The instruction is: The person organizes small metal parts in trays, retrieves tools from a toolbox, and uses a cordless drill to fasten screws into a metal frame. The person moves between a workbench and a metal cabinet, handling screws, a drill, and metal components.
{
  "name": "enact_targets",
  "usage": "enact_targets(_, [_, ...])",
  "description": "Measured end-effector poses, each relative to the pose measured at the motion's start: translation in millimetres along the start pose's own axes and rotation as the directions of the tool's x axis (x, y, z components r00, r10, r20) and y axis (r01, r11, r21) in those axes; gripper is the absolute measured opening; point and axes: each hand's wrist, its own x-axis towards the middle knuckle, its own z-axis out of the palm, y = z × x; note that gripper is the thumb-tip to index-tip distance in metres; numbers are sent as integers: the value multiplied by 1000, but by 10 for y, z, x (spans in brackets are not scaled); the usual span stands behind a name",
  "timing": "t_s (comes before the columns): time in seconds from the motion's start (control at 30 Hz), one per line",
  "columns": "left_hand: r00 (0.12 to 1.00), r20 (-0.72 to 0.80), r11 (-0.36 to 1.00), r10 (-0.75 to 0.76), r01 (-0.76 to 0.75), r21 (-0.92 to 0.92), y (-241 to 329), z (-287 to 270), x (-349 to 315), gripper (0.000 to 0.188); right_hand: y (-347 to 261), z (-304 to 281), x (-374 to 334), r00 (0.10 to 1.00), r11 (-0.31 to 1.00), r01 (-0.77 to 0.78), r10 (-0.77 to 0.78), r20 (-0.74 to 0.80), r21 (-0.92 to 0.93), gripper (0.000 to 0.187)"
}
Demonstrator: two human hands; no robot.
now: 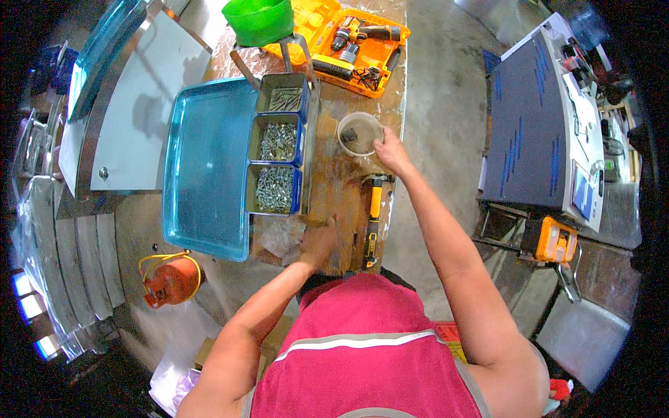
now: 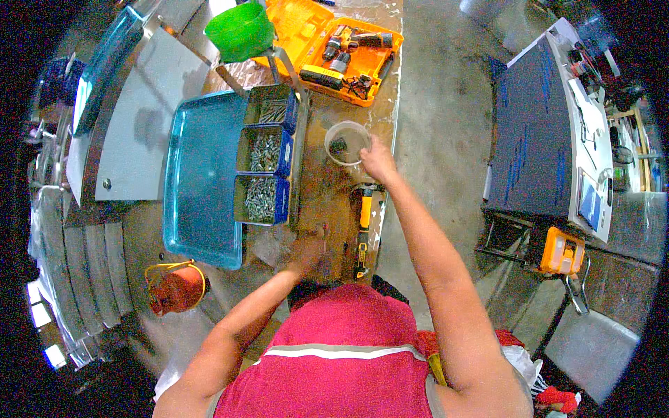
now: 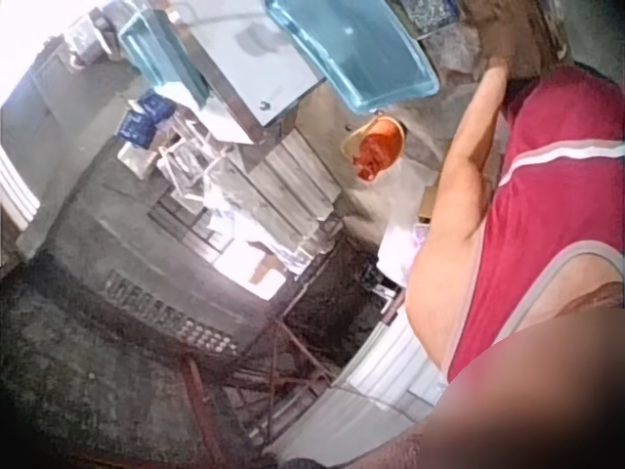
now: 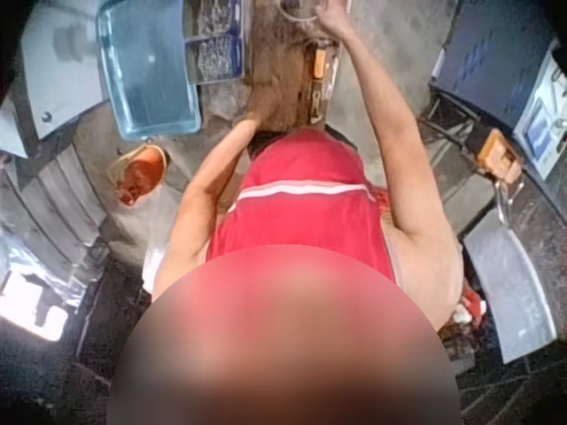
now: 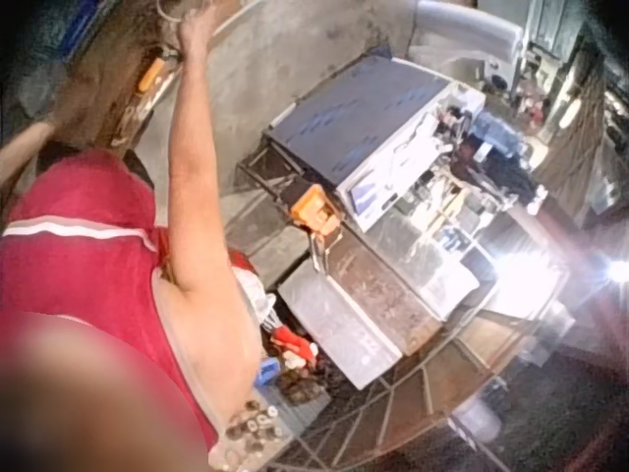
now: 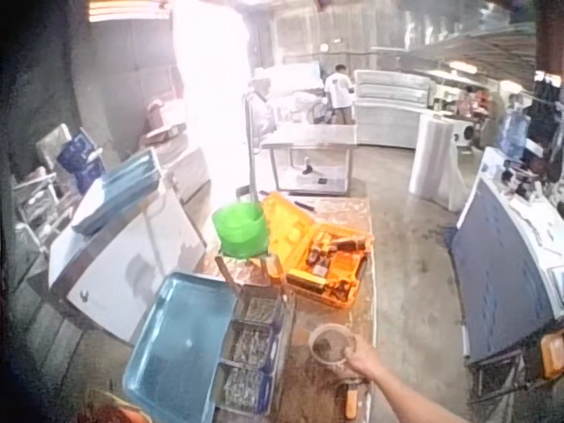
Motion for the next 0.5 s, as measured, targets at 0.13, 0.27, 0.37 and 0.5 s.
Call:
enact_targets(0.13, [993,-120,976,-17,-9,-218,203,-570,53,26,43,-37,-149,996,996,60,-56,-68,68,53])
enact_targets(0.27, [808,-583,748,-86,-334,-574,521,-1384,189,21,-156,-184,-545,998,998,-47,48,40,-43,51])
enact_targets(0.37, [676,-736,685,13,-543,-486,653,-1870,615,23,-318,-252,-777,990,998,-12,21,137,-64,51])
enact_targets(0.5, [580,-766,798,277,-583,-153,625,-1999,757,31,-299,-351,-935,994,993,-45,34,102,110,49])
